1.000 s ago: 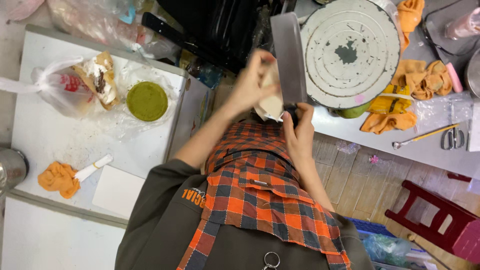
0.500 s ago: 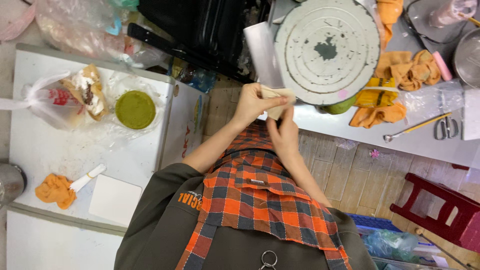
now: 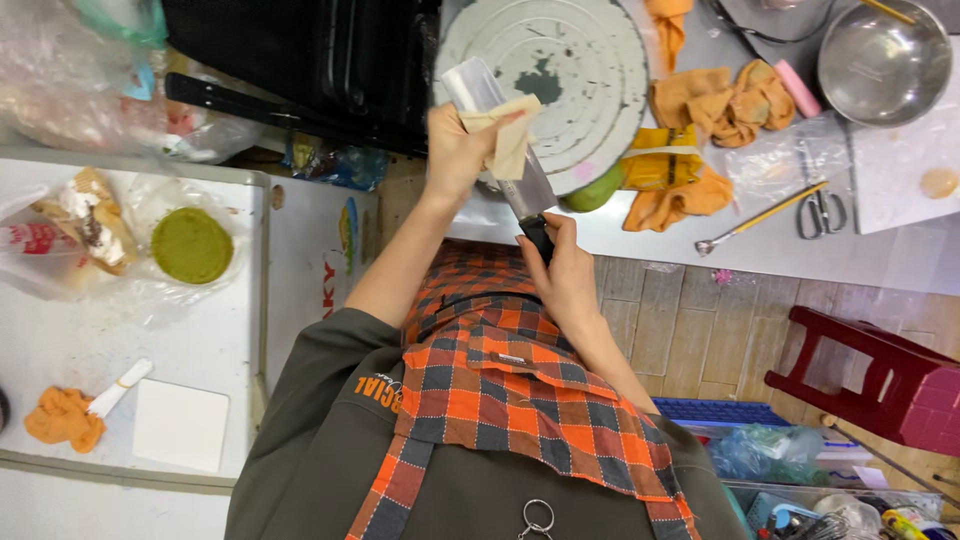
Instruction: The person picks up a green fruit, places it on a cutting board, and uses a knife to peel the skin off in strips. The peeled skin accumulates on the board as the person continues peeling.
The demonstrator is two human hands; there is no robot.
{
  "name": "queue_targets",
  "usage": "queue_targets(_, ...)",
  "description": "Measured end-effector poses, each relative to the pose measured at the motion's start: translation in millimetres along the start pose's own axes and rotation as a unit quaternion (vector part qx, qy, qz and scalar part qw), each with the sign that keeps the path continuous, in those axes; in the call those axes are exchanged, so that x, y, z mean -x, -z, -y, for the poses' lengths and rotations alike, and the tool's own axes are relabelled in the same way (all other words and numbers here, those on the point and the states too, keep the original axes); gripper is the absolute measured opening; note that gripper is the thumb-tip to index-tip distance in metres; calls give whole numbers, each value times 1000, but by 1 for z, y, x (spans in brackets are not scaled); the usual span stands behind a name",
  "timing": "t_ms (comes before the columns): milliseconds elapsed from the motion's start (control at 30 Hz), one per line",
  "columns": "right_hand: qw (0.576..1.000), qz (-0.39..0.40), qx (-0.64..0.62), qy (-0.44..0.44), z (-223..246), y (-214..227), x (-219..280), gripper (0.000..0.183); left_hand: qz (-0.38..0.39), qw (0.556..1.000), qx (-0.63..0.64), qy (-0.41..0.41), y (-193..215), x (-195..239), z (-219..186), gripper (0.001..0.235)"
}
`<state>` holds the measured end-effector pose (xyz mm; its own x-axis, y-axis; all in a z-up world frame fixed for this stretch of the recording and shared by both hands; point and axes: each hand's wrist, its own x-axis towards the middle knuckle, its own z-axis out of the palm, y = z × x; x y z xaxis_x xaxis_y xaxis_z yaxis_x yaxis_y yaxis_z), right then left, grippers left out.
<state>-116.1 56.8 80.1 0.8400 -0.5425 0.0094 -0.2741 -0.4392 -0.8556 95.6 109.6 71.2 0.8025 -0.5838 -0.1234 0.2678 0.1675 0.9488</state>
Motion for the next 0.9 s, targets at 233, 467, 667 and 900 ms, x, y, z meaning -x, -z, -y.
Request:
queue_targets(233, 1000, 2, 28, -13, -43, 51, 19, 41, 1, 999, 23, -28, -38, -24, 24, 9)
queue_targets(467, 991, -16, -13, -134, -83, 90, 51, 45, -86, 991, -50, -88, -27, -72, 22, 16)
queue_targets(667, 960, -84, -14, -266, -117, 151, 45, 99, 119, 960, -230, -108, -66, -97, 73, 47)
queue_targets(900, 981, -153, -19, -116, -129, 171, 57, 106, 227, 888, -380, -123, -109, -24, 107, 72)
